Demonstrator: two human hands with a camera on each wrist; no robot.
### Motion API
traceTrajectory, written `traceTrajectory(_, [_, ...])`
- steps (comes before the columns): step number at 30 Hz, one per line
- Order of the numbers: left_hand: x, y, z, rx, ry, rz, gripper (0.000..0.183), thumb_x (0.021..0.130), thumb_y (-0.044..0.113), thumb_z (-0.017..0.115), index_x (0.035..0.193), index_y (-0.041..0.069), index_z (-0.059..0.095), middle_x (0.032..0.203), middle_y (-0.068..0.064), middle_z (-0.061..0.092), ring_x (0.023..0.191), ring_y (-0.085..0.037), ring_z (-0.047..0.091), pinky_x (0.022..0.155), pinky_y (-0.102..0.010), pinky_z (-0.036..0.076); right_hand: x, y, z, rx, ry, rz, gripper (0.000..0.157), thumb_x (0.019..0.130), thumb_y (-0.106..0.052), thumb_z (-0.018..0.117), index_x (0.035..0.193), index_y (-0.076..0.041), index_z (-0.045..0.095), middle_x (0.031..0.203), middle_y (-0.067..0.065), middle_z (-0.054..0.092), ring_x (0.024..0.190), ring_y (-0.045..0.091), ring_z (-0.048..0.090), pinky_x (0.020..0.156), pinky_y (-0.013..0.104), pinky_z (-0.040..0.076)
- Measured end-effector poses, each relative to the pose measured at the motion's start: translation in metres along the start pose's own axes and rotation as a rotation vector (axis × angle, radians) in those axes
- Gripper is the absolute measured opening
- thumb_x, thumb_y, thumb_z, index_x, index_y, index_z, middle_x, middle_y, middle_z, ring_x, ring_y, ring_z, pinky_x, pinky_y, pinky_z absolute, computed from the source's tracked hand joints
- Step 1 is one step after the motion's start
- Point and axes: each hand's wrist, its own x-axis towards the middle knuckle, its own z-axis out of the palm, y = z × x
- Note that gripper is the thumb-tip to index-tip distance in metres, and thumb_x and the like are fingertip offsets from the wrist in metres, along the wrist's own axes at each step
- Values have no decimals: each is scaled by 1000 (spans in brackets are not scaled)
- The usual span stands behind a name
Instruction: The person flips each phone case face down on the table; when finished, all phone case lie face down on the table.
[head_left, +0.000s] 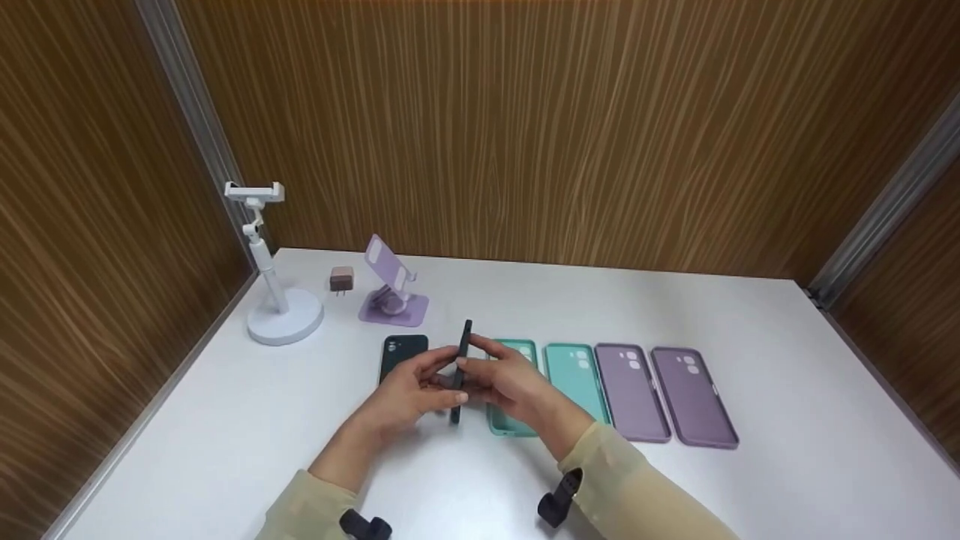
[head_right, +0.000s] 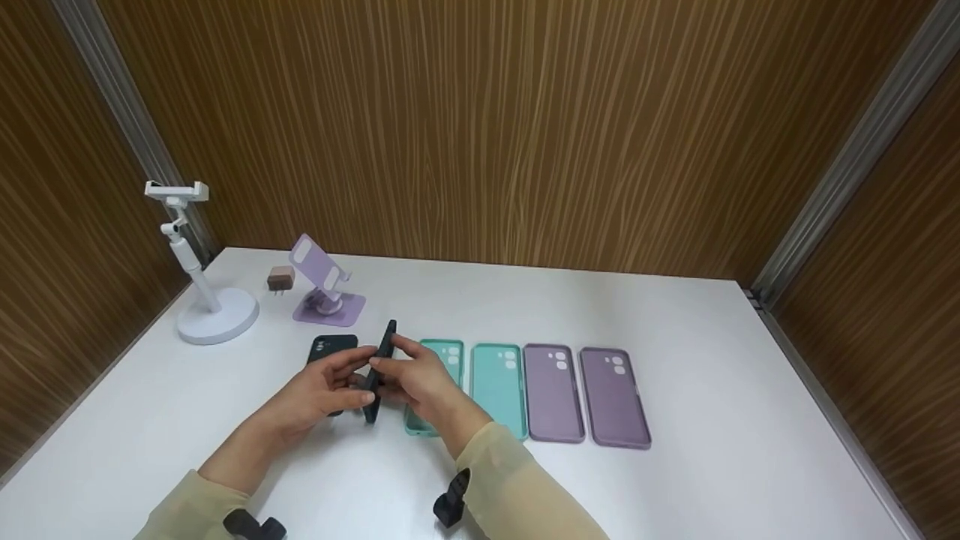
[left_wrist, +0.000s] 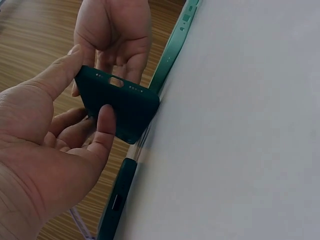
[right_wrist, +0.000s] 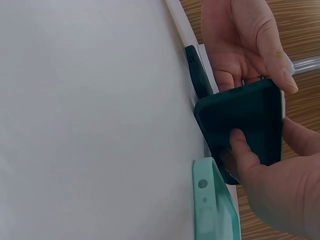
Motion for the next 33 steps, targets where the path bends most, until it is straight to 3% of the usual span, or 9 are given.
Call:
traceTrajectory(24, [0, -2, -1, 16, -33, 5, 74, 96, 14, 81, 159, 1, 45, 160, -18, 49, 116, -28, 64, 83, -30, 55, -7, 5, 5, -28, 61, -43, 64, 105, -16, 69, 163, -10, 43, 140, 24, 64, 118, 38, 71, 84, 37, 63])
traceTrajectory(33, [-1, -3, -2, 32, -63, 6, 61, 102, 19, 74, 157, 2, 50, 148, -19, 59, 118, -24, 65, 90, -33, 55, -8, 9, 3, 6, 99, -48, 62, 105, -15, 69, 162, -11, 45, 133, 23, 67, 100, 27, 75, 75, 30, 63])
